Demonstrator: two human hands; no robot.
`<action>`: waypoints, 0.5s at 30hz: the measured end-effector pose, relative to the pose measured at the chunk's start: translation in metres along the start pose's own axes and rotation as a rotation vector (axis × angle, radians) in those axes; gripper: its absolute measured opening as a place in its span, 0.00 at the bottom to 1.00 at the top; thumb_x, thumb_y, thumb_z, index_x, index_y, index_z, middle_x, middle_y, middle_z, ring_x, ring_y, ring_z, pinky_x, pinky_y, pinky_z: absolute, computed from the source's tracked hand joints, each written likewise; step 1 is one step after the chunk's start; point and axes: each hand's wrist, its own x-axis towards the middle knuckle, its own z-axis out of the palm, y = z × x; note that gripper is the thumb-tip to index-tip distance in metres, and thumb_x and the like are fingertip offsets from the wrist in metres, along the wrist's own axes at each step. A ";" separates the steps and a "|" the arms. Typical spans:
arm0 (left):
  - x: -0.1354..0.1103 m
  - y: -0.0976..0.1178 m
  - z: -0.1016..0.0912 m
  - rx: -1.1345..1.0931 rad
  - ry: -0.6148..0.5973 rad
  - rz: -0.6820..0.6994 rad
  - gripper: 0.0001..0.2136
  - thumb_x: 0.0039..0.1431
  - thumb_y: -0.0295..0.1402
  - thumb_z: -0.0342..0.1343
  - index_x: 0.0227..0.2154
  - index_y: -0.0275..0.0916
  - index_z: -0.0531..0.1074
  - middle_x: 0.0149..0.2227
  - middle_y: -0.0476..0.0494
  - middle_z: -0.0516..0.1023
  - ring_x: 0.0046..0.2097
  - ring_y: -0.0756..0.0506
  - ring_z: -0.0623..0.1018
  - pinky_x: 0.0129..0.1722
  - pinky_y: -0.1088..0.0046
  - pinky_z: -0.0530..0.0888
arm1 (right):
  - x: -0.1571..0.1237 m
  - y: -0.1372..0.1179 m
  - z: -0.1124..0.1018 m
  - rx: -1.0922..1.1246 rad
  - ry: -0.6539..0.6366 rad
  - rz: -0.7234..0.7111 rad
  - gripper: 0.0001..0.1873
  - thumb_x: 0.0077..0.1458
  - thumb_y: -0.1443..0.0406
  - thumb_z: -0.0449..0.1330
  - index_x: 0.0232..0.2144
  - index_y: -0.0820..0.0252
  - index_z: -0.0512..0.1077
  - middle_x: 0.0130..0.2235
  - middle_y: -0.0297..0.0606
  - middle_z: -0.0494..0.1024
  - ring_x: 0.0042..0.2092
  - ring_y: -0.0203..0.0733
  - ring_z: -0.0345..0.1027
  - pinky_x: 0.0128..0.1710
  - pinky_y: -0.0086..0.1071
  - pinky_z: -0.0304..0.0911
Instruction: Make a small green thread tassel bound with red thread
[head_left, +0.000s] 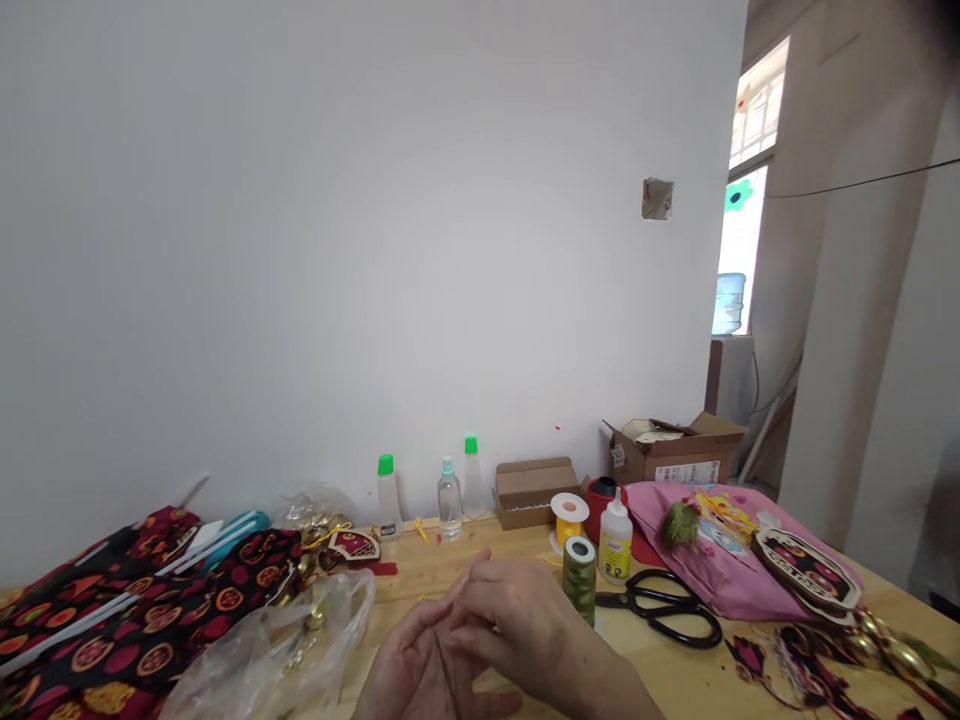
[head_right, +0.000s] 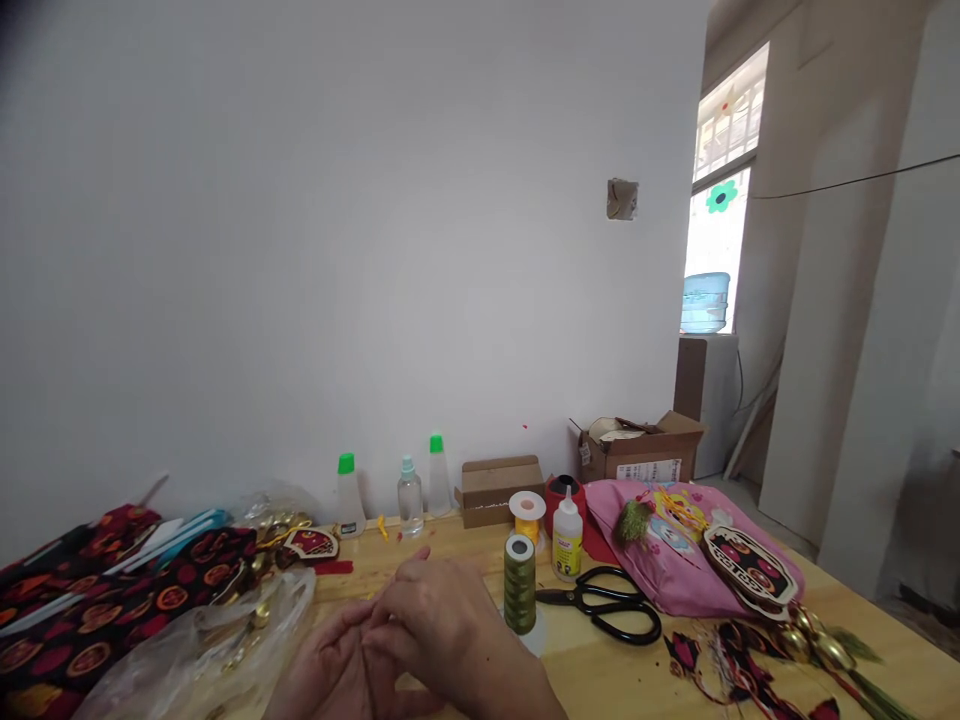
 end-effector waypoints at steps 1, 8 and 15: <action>0.000 0.001 0.001 -0.009 -0.001 -0.012 0.18 0.60 0.33 0.35 0.43 0.43 0.70 0.36 0.42 0.79 0.39 0.43 0.75 0.46 0.50 0.60 | 0.000 0.000 0.001 -0.005 0.001 -0.003 0.03 0.49 0.64 0.58 0.29 0.57 0.71 0.29 0.30 0.74 0.31 0.34 0.65 0.28 0.25 0.52; -0.005 -0.001 0.005 0.133 -0.047 -0.113 0.17 0.54 0.45 0.46 0.39 0.44 0.73 0.38 0.42 0.77 0.47 0.38 0.71 0.43 0.58 0.63 | 0.001 -0.001 0.001 -0.021 -0.001 -0.026 0.10 0.52 0.57 0.55 0.28 0.56 0.72 0.27 0.30 0.73 0.29 0.32 0.64 0.25 0.25 0.50; -0.007 -0.006 0.013 0.317 0.017 -0.124 0.20 0.43 0.16 0.41 0.29 0.39 0.77 0.37 0.46 0.79 0.48 0.41 0.70 0.48 0.62 0.60 | 0.005 -0.005 -0.004 0.010 -0.061 0.040 0.05 0.48 0.62 0.60 0.27 0.56 0.74 0.26 0.30 0.75 0.28 0.32 0.65 0.25 0.23 0.51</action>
